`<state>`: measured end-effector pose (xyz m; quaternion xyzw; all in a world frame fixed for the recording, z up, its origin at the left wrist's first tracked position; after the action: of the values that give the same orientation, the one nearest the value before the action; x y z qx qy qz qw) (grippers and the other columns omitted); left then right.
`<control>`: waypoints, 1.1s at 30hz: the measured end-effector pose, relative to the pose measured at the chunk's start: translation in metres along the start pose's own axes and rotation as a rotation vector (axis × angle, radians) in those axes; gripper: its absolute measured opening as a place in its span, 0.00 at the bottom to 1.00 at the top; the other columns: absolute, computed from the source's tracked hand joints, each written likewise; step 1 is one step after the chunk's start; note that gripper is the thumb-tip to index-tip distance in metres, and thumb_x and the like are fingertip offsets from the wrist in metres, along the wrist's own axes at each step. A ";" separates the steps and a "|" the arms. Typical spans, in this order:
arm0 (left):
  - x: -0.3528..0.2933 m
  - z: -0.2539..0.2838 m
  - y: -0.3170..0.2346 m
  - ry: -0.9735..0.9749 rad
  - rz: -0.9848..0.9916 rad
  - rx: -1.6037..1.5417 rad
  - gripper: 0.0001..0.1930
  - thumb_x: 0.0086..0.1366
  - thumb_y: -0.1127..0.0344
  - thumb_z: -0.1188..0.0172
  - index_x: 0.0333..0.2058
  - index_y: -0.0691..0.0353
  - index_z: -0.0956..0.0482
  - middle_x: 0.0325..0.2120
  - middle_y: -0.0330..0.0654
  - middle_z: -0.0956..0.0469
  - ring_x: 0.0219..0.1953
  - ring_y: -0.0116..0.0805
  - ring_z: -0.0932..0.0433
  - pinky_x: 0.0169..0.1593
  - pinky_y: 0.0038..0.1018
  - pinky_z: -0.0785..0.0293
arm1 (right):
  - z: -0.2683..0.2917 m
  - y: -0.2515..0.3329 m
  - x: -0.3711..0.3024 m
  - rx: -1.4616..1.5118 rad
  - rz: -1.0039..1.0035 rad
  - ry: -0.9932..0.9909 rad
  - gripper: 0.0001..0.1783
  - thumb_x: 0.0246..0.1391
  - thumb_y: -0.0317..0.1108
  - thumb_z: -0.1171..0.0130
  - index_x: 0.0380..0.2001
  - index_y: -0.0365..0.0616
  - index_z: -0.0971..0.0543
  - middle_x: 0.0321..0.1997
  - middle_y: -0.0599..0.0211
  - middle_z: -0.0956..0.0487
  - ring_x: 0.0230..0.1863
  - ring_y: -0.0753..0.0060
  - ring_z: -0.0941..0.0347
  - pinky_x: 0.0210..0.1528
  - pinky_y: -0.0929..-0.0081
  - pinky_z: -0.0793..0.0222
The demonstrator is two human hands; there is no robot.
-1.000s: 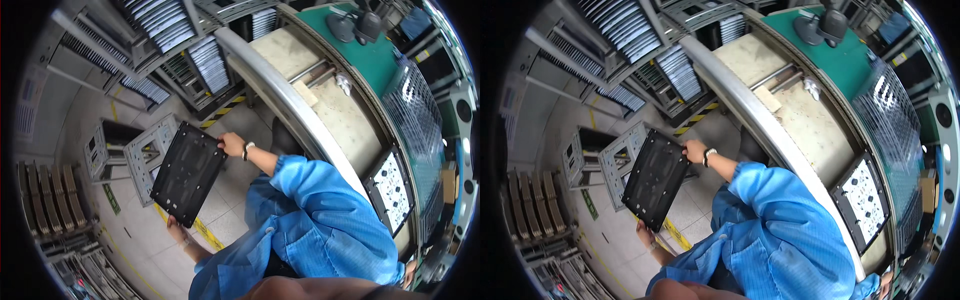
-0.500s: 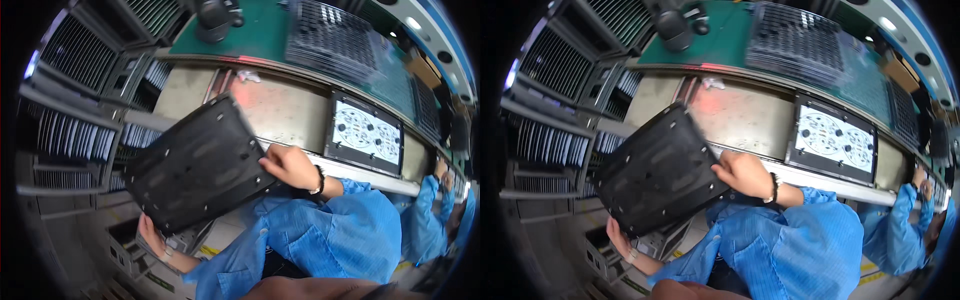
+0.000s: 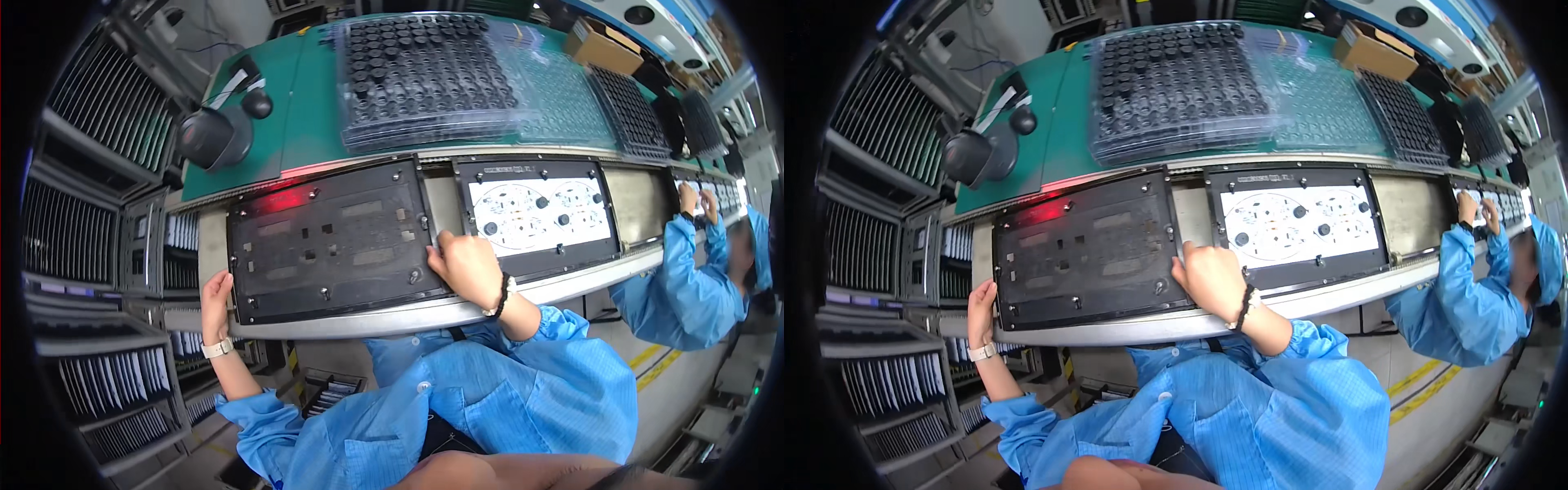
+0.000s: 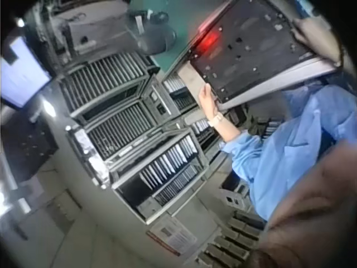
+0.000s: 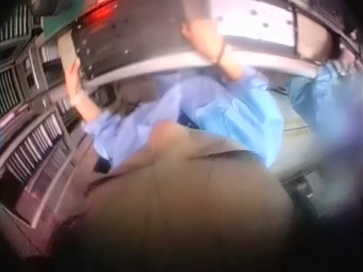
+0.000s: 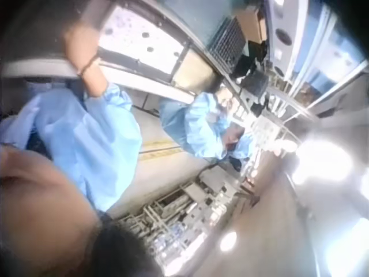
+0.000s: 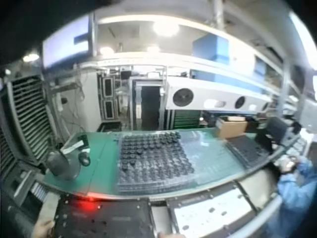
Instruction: The recorder is assembling and checking electronic components on a control module panel using a technical schematic for reference.
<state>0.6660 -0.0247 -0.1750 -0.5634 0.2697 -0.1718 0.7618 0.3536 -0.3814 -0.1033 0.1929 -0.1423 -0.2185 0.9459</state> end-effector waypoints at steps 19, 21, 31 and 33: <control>0.042 -0.013 0.010 0.138 0.017 0.117 0.12 0.69 0.67 0.44 0.44 0.71 0.23 0.33 0.28 0.26 0.34 0.17 0.34 0.41 0.16 0.38 | 0.017 0.002 -0.010 -0.080 -0.090 -0.034 0.24 0.55 0.51 0.41 0.24 0.38 0.28 0.13 0.60 0.27 0.18 0.54 0.25 0.19 0.63 0.32; 0.038 -0.037 -0.004 0.085 0.023 0.131 0.11 0.69 0.68 0.44 0.43 0.70 0.23 0.31 0.28 0.28 0.33 0.17 0.35 0.39 0.16 0.39 | 0.031 0.005 -0.013 -0.054 -0.114 -0.063 0.24 0.56 0.51 0.42 0.24 0.39 0.29 0.12 0.60 0.27 0.18 0.55 0.25 0.19 0.64 0.33; 0.048 -0.070 -0.036 0.184 0.042 0.321 0.06 0.68 0.71 0.44 0.31 0.61 0.30 0.24 0.26 0.38 0.28 0.15 0.42 0.31 0.16 0.46 | 0.000 0.033 -0.023 0.123 -0.001 0.072 0.19 0.52 0.47 0.38 0.24 0.41 0.26 0.17 0.60 0.23 0.23 0.55 0.22 0.24 0.62 0.30; 0.047 -0.081 -0.056 0.313 0.049 0.308 0.06 0.68 0.70 0.44 0.31 0.61 0.30 0.24 0.26 0.38 0.28 0.15 0.42 0.30 0.16 0.47 | -0.003 0.055 -0.018 0.253 0.033 0.082 0.19 0.52 0.46 0.37 0.25 0.41 0.25 0.17 0.59 0.23 0.24 0.53 0.22 0.24 0.61 0.29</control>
<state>0.6564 -0.1306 -0.1493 -0.4001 0.3691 -0.2778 0.7915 0.3586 -0.3263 -0.0855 0.3171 -0.1329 -0.1750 0.9226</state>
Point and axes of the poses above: each hand's wrist, its own x-axis towards the middle knuckle, its own z-axis out of the back of the hand, y = z × x, the point moved 8 cm from there along x, towards the middle knuckle
